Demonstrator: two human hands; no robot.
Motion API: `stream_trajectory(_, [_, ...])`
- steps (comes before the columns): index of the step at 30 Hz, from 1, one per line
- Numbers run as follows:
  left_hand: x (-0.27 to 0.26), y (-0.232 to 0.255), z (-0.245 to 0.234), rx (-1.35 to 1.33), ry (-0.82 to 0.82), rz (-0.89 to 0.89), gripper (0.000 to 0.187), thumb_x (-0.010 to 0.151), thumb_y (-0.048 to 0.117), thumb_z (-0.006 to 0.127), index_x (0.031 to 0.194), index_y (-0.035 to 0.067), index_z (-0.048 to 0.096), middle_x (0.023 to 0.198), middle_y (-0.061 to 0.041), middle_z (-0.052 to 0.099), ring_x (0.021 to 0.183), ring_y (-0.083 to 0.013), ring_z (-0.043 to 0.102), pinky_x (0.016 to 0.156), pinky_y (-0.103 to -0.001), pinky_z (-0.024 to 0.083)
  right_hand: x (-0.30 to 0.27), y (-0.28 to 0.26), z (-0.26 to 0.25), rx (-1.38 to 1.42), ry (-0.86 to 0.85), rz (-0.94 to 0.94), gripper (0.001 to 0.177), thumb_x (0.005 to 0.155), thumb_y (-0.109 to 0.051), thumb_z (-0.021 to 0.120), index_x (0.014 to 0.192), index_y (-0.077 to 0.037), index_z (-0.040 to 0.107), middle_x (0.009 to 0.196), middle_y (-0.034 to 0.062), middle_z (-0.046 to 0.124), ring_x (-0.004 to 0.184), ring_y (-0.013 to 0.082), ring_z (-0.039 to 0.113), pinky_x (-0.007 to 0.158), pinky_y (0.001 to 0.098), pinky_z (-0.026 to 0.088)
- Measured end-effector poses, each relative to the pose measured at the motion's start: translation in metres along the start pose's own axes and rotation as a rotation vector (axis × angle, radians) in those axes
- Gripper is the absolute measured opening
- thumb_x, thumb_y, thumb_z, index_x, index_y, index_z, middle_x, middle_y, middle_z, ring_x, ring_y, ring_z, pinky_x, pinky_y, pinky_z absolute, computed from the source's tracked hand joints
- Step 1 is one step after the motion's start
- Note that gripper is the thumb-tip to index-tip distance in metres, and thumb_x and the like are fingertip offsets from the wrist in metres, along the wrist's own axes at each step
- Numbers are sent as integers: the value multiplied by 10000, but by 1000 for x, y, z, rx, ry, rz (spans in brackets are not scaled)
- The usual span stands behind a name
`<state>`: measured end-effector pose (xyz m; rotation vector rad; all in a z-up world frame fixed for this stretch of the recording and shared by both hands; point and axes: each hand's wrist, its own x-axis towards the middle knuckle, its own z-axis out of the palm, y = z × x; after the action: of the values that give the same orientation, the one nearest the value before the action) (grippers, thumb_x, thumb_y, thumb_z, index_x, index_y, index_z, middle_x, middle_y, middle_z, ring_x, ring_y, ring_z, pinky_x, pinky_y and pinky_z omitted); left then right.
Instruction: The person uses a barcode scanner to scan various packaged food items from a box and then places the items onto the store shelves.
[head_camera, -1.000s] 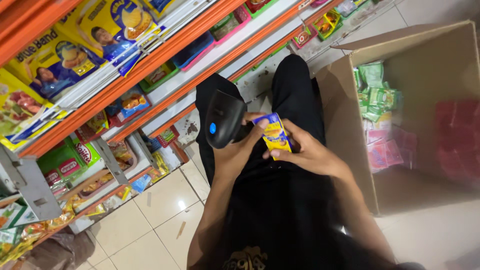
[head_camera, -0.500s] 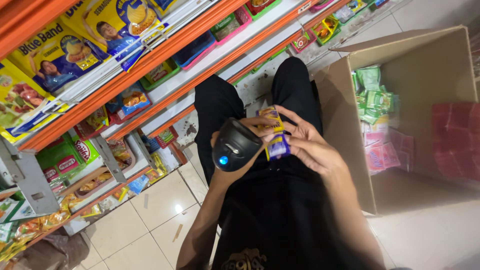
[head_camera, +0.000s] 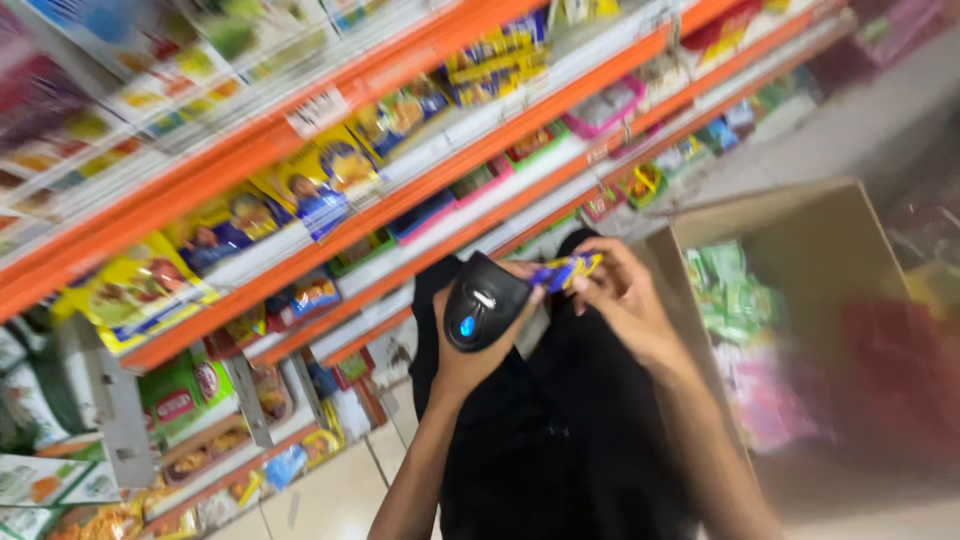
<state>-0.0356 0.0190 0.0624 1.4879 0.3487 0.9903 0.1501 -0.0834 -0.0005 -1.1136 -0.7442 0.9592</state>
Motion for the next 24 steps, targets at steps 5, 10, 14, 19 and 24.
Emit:
stream_trajectory(5, [79,-18,-30,446,347,-149,305,831,80,888,1063,-24,719,933,-160,778,836,-271,712,787,-361,588,107,-47,-12,-483,87,-137,321,983,-101,736,1281,-50,627,888,97,608,766,107,554,649,274,443])
stream_trajectory(10, [124,-13,-53,777,149,306,632,642,-35,845,1236,-50,631,1251,-222,650,1179,-410,601,1021,-453,474,213,-63,-18,-764,-79,-678,293,965,-143,712,1226,-26,643,1038,86,670,888,169,647,796,318,532])
stream_trajectory(14, [117,-20,-60,1044,-71,284,669,562,-158,715,1214,-33,638,1430,-208,571,1346,-394,495,1176,-475,349,251,-58,-20,-953,-142,-848,304,969,-197,706,1207,-16,648,1030,155,670,928,277,613,815,402,503])
stream_trajectory(19, [123,-30,-62,1074,-130,227,673,604,-105,731,1263,-12,629,1429,-195,557,1353,-395,475,1142,-490,339,247,-85,-1,-1405,-110,-425,294,873,-274,737,1137,-146,726,864,95,753,1003,289,628,969,490,401])
stream_trajectory(24, [134,-36,-63,1087,-237,46,686,635,-3,798,1289,-6,591,1438,-190,505,1369,-387,427,1120,-513,320,251,-84,-1,-1383,-125,-423,261,869,-278,746,1083,-129,739,980,139,698,1045,339,615,945,483,451])
